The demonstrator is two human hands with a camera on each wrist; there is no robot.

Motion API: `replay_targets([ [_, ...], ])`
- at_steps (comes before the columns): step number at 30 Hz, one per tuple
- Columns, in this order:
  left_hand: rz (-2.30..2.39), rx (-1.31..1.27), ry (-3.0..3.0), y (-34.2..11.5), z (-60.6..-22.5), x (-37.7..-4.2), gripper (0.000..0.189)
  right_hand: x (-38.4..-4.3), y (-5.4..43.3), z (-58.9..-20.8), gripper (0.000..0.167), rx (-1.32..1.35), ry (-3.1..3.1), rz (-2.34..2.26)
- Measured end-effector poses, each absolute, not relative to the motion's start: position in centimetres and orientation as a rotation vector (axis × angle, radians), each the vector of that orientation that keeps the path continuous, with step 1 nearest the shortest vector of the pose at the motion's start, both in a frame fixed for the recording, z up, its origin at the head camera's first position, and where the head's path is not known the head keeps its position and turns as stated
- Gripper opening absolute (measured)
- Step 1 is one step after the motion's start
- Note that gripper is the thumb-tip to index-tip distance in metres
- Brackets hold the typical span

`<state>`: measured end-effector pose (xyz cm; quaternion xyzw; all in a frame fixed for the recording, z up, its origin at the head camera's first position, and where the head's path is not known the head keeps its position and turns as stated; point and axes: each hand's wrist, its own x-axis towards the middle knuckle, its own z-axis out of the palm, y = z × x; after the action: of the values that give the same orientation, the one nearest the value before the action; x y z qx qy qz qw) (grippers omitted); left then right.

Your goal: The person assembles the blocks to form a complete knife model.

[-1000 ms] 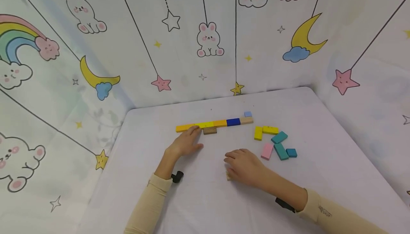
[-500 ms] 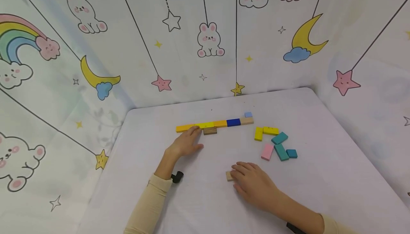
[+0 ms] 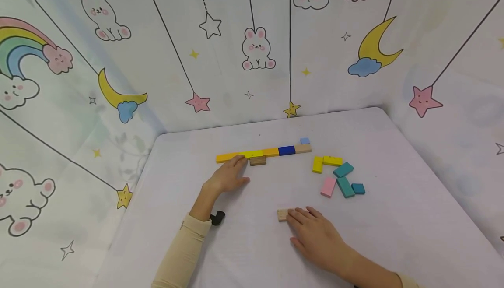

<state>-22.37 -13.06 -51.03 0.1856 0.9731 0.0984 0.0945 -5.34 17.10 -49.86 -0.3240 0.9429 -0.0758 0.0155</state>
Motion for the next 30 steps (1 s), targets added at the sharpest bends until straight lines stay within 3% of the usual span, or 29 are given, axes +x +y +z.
replay_targets([
  [30,0.303,0.575,2.887,-13.2,-50.1,-22.1,0.074,-8.5,16.0,-49.9,0.057,-1.088,2.935,-0.109],
])
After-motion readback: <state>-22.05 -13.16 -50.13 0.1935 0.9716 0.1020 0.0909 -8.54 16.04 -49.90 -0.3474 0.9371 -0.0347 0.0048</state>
